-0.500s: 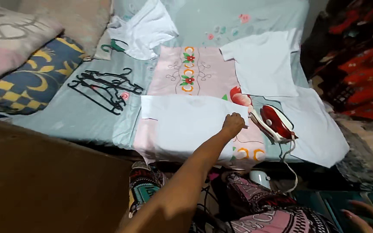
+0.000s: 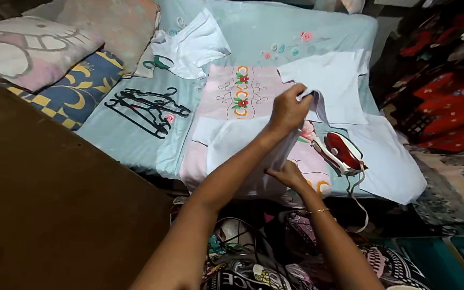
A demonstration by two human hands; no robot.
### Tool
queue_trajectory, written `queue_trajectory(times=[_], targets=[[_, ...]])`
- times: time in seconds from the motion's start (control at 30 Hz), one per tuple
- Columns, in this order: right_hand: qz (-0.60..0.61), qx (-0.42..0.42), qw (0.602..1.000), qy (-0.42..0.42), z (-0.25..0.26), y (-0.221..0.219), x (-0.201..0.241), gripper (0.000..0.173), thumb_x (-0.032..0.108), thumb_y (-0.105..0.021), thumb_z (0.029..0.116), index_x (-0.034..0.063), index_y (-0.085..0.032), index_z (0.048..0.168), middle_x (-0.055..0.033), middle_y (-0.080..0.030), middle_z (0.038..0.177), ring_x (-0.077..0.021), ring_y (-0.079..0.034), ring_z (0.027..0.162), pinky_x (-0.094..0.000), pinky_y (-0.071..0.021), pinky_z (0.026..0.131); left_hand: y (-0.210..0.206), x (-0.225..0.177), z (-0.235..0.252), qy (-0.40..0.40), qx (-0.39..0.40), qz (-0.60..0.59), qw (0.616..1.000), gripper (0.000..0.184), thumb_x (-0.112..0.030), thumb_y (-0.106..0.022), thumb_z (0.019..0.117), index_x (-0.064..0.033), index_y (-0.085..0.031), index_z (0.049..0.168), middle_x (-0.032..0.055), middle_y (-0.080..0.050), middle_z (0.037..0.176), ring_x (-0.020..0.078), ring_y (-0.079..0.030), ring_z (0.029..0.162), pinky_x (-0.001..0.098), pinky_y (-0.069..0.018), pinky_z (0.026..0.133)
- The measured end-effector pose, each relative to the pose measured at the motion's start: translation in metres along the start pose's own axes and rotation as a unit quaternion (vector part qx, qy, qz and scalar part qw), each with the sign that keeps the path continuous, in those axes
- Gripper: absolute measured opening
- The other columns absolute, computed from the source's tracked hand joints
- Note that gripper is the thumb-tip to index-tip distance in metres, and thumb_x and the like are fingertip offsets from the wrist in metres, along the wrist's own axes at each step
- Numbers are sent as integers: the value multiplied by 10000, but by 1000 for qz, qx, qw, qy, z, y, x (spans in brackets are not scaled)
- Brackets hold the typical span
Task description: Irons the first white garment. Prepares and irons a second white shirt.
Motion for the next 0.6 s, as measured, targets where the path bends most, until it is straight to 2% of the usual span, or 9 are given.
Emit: queue_trajectory(times=[0.1,0.17,0.23,0.33,0.4,0.43,0.47,0.53,0.6], targets=[[-11,41,999,-1,-17,-7,1,347,199,-725,957,-106,-676,1114,-267,-689,1088,-356,-663,1052,-533,-492,970,58,-6,19,19,-50,17,998,191,-59,-573,985,92,-689,987,166,-689,873,207,-643,805,401,-518,777],[-17,27,999,13,-43,24,4,271,161,-722,951,-83,-693,1065,-229,-702,1008,-316,-679,962,-530,-521,908,95,3,31,46,-76,4,996,208,-101,-566,990,76,-670,956,130,-664,839,175,-632,762,391,-533,737],[-8,-38,998,53,-74,75,11,212,84,-713,933,-87,-693,1056,-203,-702,959,-261,-677,893,-493,-540,859,125,11,40,85,-106,-76,988,193,-108,-547,1009,56,-626,943,95,-642,815,149,-652,723,369,-580,688],[-6,-160,977,141,-117,154,20,213,83,-679,868,-32,-685,1048,-29,-687,895,-3,-630,779,-240,-551,742,151,10,46,132,-162,-265,941,149,-101,-523,1052,-14,-572,942,50,-645,766,135,-679,665,328,-618,642],[1,-200,969,143,-127,193,16,187,108,-680,853,16,-650,1013,32,-627,814,39,-562,655,-183,-493,594,148,16,55,162,-174,-319,918,159,-119,-536,1054,-23,-568,931,56,-643,757,142,-678,654,324,-620,646],[15,-217,967,132,-126,208,9,185,101,-688,850,25,-632,1009,41,-604,787,38,-542,615,-175,-471,549,139,25,61,187,-164,-317,915,151,-132,-550,1047,-1,-579,978,68,-641,782,146,-669,667,324,-611,656],[34,-233,965,115,-123,222,2,192,88,-681,851,34,-616,1023,48,-596,794,38,-548,623,-171,-482,563,124,39,68,219,-147,-311,913,173,-146,-560,1038,23,-589,1060,92,-640,834,157,-658,693,328,-600,668],[80,-272,955,87,-117,248,-12,247,50,-652,876,16,-598,1114,24,-612,868,16,-593,711,-201,-534,661,88,66,81,287,-106,-301,903,294,-183,-566,1032,28,-573,1237,149,-651,979,195,-665,777,348,-592,706],[96,-323,938,79,-115,274,-21,278,52,-644,904,6,-585,1172,-3,-614,911,-6,-602,740,-233,-547,694,52,80,98,326,-78,-300,893,355,-214,-555,1040,1,-558,1322,189,-657,1128,248,-683,910,394,-594,778]])
Point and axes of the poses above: each hand's wrist, its own z-axis towards the middle knuckle, its own y-axis out of the back of the hand, x = y × z, the point moved 9 cm from there along z, towards the middle knuckle
